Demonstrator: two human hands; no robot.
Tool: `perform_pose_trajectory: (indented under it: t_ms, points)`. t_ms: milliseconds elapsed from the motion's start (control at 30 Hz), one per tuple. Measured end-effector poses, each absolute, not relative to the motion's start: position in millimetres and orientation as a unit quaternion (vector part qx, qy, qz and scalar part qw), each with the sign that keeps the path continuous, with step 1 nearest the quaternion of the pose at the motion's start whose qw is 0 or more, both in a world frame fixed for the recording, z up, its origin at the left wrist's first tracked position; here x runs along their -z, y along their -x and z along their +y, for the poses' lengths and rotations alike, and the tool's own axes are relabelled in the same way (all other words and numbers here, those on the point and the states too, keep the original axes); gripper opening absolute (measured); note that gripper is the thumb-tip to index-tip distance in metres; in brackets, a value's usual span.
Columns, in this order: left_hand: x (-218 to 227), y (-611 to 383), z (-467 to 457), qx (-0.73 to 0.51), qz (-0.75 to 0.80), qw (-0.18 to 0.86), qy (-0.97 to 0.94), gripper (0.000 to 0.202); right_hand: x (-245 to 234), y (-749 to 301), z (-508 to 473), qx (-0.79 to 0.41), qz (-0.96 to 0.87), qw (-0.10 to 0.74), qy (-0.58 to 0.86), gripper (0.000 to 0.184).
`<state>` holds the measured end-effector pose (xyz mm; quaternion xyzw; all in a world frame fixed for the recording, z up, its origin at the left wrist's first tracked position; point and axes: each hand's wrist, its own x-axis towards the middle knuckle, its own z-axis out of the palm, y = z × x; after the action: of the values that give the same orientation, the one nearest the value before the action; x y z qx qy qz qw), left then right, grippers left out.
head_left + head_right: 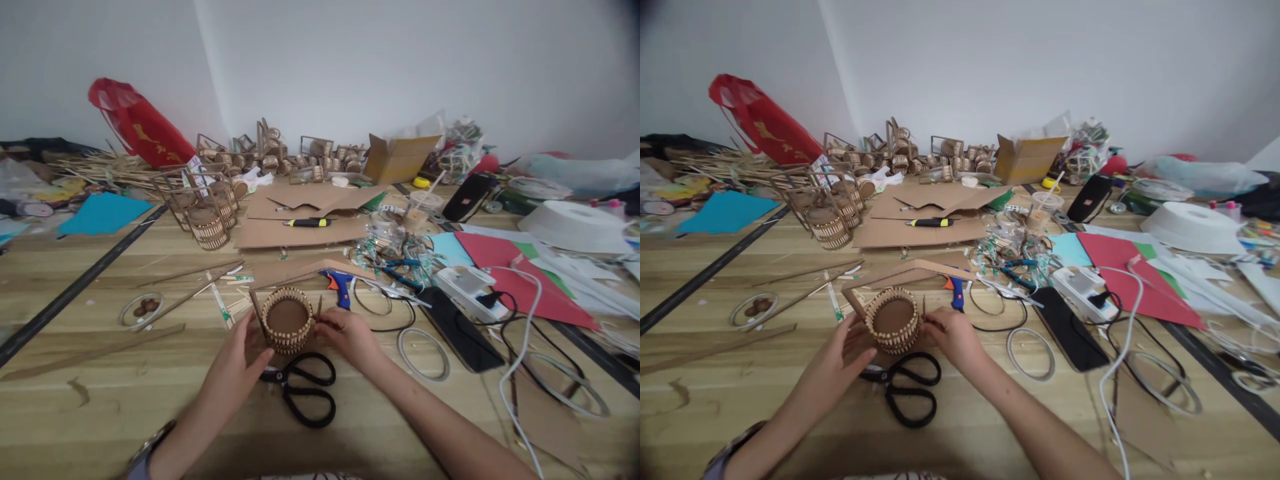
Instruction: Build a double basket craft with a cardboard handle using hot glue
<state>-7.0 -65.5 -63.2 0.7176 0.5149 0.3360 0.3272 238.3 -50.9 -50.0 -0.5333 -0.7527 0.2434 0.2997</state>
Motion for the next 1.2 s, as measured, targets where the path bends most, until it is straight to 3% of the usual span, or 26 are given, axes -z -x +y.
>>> perform_pose_trajectory:
  t_ms: [133, 733, 833, 1000, 1200]
  points:
    - [62.5, 0.4, -57.5, -0.339, 0.497, 0.420, -0.679, 0.051, 53.7, -232.7, -49.3, -0.237, -0.751, 0.298, 0.539, 0.016]
    - [67.0, 1.2, -18.8, -0.332, 0.450, 0.425, -0.712, 0.060, 50.8, -217.4, -52.2, -0.180, -0.751, 0.247, 0.585, 0.014]
    - [67.3, 3.8, -26.8, -0.345, 0.489, 0.348, -0.722, 0.060, 50.1, -217.1, -52.6, -0.170, -0.760, 0.222, 0.587, 0.013]
    - [37.6, -4.0, -63.9, -0.440, 0.501, 0.055, -0.743, 0.033, 48.1, -218.2, -54.6, -0.159, -0.770, 0.180, 0.591, 0.015]
    - [13.9, -41.9, -63.8, -0.352, 0.429, -0.036, -0.831, 0.023, 46.5, -217.3, -56.5, -0.133, -0.776, 0.151, 0.598, 0.017]
